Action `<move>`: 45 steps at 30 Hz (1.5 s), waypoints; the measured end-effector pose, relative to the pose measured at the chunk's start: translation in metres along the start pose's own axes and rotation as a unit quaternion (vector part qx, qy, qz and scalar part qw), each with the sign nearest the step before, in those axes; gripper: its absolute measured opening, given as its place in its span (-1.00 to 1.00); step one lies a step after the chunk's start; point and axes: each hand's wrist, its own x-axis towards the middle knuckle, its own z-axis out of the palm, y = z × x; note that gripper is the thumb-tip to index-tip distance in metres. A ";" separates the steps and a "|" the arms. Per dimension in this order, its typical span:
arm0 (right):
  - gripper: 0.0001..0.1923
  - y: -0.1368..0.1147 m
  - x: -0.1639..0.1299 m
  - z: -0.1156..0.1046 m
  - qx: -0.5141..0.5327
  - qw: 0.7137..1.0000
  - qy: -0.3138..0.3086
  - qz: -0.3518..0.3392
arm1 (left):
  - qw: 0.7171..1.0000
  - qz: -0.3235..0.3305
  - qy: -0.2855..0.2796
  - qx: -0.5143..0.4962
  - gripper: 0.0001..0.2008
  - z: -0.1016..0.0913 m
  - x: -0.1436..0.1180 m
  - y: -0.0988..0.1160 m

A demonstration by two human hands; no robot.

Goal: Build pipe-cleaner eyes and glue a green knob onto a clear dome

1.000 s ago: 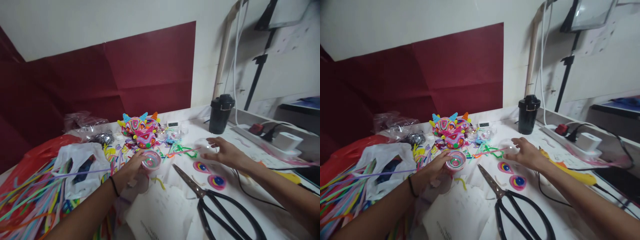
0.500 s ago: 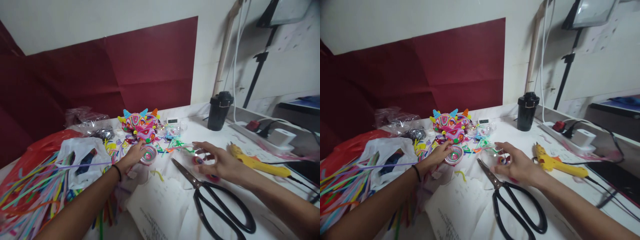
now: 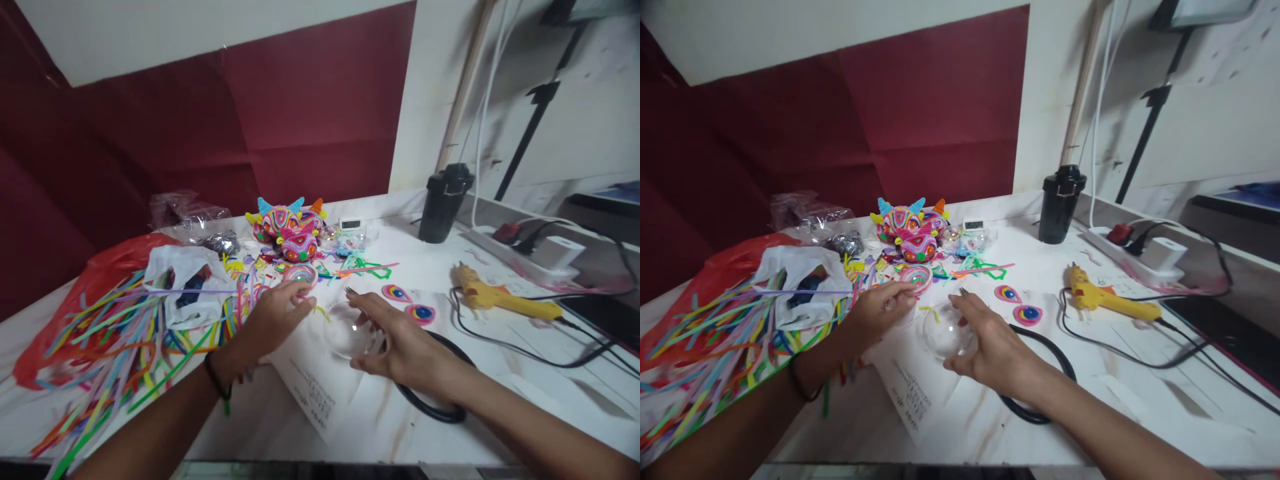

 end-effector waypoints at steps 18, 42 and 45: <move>-0.26 -0.011 -0.008 0.029 0.068 0.997 0.002 -0.032 | 0.939 -0.149 -0.052 -0.306 -0.35 0.047 -0.041 -0.005; -0.57 0.013 -0.009 0.060 -0.133 0.982 0.002 -0.137 | 0.998 0.014 -0.058 0.002 -0.32 0.051 -0.067 -0.024; -0.59 0.012 -0.012 0.059 -0.192 0.962 0.049 -0.186 | 0.998 0.037 -0.047 -0.002 -0.39 0.040 -0.067 -0.021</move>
